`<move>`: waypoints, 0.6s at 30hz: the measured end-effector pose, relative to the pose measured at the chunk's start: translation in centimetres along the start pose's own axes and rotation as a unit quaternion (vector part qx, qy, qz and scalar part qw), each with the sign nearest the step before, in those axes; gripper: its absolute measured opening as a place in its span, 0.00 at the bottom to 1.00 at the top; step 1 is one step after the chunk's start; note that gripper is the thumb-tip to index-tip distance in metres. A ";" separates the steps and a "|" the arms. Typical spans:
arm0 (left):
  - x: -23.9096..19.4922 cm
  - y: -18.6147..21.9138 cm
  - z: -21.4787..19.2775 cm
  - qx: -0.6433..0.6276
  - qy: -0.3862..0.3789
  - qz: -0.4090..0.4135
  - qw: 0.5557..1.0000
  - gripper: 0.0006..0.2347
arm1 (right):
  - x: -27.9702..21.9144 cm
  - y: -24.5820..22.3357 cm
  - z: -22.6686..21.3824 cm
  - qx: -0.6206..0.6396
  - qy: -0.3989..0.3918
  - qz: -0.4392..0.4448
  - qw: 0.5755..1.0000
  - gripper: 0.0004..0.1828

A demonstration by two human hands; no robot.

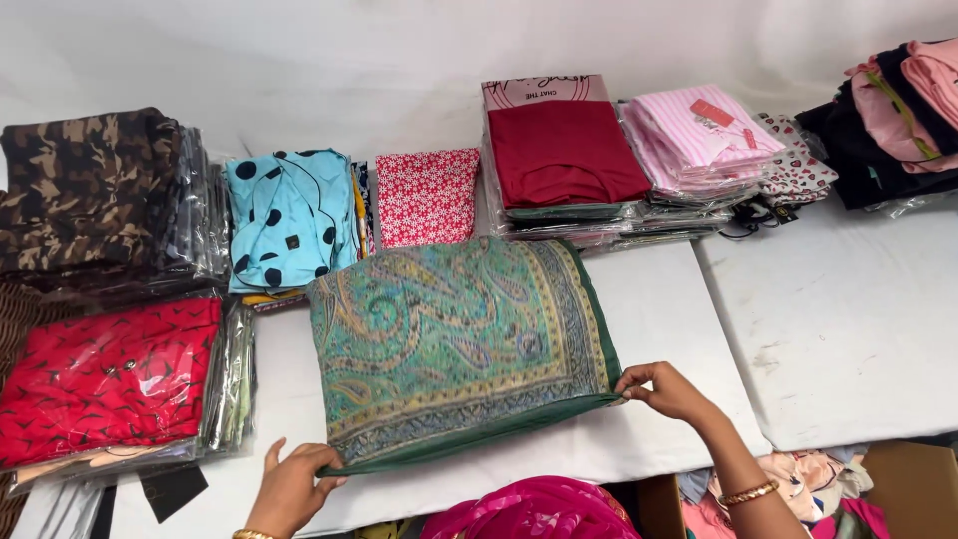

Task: The person folds a camouflage-patterned garment, a green paisley-patterned scarf, and a white garment with a drawstring on a white table. The person handles each item by hand, smoothing and folding them into neat stacks before placing them aside.

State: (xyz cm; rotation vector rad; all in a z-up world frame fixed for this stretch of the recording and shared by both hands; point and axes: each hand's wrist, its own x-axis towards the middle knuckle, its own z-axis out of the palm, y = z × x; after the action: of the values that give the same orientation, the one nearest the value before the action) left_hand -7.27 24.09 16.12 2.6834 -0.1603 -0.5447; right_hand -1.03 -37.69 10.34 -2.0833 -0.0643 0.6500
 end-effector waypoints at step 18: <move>6.0 -6.2 12.3 -0.110 -0.188 -0.158 0.963 0.07 | 6.1 8.8 3.3 0.061 -0.010 0.127 0.990 0.04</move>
State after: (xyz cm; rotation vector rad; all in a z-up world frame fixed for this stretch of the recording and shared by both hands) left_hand -6.44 24.25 1.15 2.3747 0.2200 -1.1005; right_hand 0.95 -38.44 -0.65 -1.9820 0.2280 0.8083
